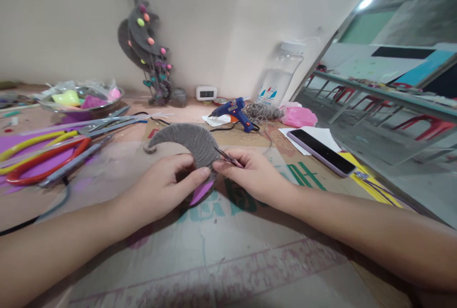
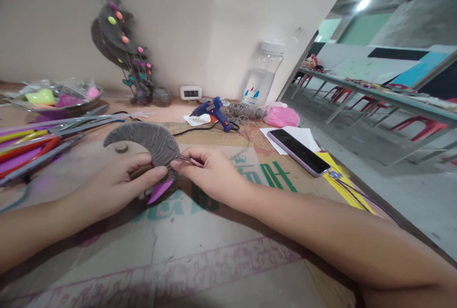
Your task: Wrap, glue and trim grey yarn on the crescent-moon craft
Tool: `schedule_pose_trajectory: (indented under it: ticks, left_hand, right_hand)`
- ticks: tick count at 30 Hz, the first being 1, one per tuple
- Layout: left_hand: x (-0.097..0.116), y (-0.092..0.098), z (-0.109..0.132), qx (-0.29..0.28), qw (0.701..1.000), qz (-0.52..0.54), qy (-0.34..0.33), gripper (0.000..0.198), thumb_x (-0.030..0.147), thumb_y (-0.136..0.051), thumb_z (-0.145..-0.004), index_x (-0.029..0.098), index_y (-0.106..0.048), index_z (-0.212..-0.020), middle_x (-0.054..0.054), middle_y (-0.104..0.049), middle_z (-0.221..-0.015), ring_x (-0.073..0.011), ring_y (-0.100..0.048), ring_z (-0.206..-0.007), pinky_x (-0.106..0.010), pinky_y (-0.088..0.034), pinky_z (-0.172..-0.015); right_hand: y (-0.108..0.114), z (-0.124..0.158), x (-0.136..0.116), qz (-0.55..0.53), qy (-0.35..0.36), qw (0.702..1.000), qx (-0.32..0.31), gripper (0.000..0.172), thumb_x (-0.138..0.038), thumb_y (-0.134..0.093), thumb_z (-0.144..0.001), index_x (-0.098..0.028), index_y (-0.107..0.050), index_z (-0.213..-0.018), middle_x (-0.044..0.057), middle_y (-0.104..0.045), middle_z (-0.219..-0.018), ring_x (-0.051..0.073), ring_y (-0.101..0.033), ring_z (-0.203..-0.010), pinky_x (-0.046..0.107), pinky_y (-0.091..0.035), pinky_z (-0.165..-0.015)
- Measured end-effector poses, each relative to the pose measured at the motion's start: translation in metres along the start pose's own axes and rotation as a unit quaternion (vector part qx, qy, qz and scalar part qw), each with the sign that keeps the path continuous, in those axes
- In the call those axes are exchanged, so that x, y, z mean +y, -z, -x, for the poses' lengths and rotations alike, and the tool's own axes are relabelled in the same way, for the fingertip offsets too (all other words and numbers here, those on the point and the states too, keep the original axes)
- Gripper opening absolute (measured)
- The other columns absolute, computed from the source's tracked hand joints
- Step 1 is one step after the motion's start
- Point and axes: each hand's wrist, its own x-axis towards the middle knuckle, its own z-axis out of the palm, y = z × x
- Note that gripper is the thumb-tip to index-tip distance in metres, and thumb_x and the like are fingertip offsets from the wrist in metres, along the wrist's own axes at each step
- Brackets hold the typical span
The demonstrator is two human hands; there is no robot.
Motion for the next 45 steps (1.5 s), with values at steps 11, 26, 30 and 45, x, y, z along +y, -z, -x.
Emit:
schedule_pose_trajectory:
  ticks: [11,26,30,45]
  left_hand:
    - [0.0047,0.0030,0.0002,-0.001,0.999,-0.014,-0.033,0.037,0.036,-0.042,-0.088,0.019,-0.037,-0.056,0.004,-0.039,-0.054,-0.0112,-0.040,-0.052,-0.025,-0.031,-0.048]
    - [0.0065,0.0051,0.0014,-0.022,0.997,0.072,-0.010,0.025,0.032,-0.039,-0.090,0.018,-0.054,-0.075,0.003,-0.054,-0.067,-0.0126,-0.051,-0.063,-0.024,-0.038,-0.057]
    - [0.0053,0.0050,0.0018,-0.021,0.997,0.073,0.000,0.027,0.034,-0.040,-0.089,0.018,-0.051,-0.070,0.004,-0.049,-0.061,-0.0118,-0.047,-0.058,-0.023,-0.036,-0.052]
    - [0.0051,0.0039,0.0009,-0.008,0.995,0.095,-0.002,0.024,0.035,-0.045,-0.088,0.019,-0.058,-0.076,0.003,-0.059,-0.068,-0.0124,-0.053,-0.062,-0.022,-0.040,-0.054]
  right_hand:
    - [-0.0002,0.0005,-0.0059,-0.041,-0.016,0.997,0.064,0.020,-0.033,-0.062,-0.076,-0.017,-0.055,-0.066,-0.005,-0.049,-0.061,0.008,-0.045,-0.058,0.022,-0.038,-0.058]
    - [0.0005,0.0003,-0.0047,-0.102,-0.015,0.995,0.009,0.015,-0.031,-0.063,-0.075,-0.017,-0.060,-0.079,-0.003,-0.059,-0.069,0.008,-0.052,-0.062,0.021,-0.044,-0.060]
    - [0.0005,0.0002,-0.0022,-0.077,-0.015,0.997,0.025,0.014,-0.030,-0.062,-0.076,-0.017,-0.059,-0.075,-0.003,-0.058,-0.068,0.009,-0.053,-0.063,0.023,-0.045,-0.062]
    - [-0.0018,0.0010,-0.0009,-0.073,0.018,0.996,-0.040,0.014,-0.022,-0.063,-0.076,-0.018,-0.056,-0.087,-0.001,-0.062,-0.079,0.010,-0.057,-0.069,0.023,-0.048,-0.066]
